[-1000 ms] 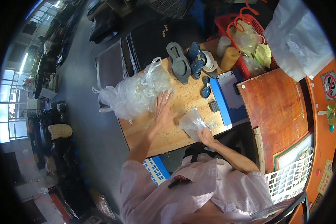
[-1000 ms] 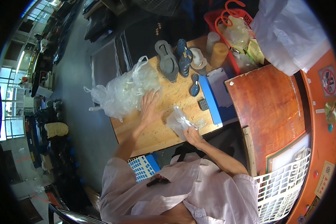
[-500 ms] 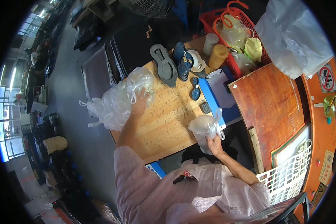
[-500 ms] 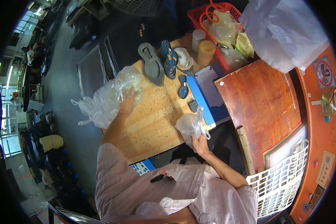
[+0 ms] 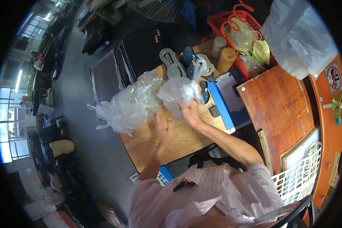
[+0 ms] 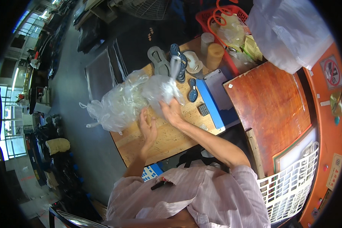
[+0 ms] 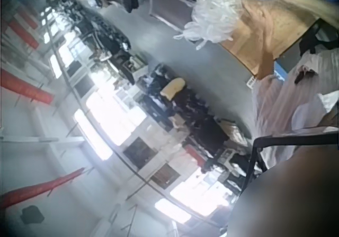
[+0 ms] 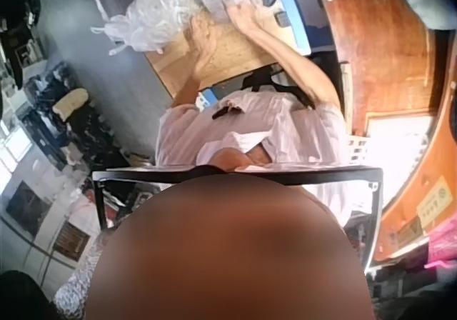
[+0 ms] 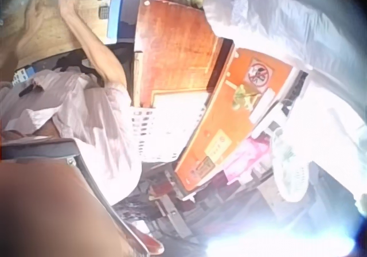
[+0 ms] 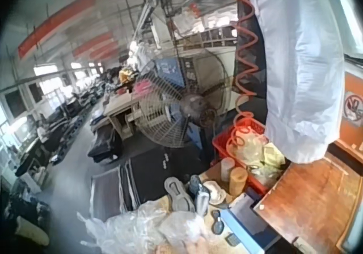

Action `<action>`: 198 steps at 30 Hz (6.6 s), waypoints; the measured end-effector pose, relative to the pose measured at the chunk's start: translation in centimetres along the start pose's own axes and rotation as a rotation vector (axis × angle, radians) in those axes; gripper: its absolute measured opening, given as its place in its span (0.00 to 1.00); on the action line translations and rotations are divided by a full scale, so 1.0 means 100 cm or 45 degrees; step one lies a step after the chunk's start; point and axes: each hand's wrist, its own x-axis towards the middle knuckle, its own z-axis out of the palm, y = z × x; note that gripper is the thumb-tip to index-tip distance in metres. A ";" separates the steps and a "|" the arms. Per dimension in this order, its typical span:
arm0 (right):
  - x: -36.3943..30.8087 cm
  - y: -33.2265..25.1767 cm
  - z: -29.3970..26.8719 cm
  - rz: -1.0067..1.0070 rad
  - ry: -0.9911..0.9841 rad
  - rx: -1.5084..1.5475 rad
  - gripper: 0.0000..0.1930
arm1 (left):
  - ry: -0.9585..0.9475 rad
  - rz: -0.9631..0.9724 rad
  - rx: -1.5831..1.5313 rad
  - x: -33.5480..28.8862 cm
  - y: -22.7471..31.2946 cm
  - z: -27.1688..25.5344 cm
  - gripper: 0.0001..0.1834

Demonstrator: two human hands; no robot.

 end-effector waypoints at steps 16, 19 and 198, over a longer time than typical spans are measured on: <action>-0.164 0.091 -0.134 0.269 -0.194 -0.638 0.16 | -0.316 0.322 0.890 0.109 -0.092 0.062 0.27; -0.211 0.101 -0.173 0.435 0.052 -0.609 0.13 | -0.461 0.096 0.992 0.128 -0.135 0.063 0.20; -0.794 0.099 -0.748 0.585 2.008 -0.982 0.34 | -0.882 0.664 0.338 -0.454 0.299 0.318 0.17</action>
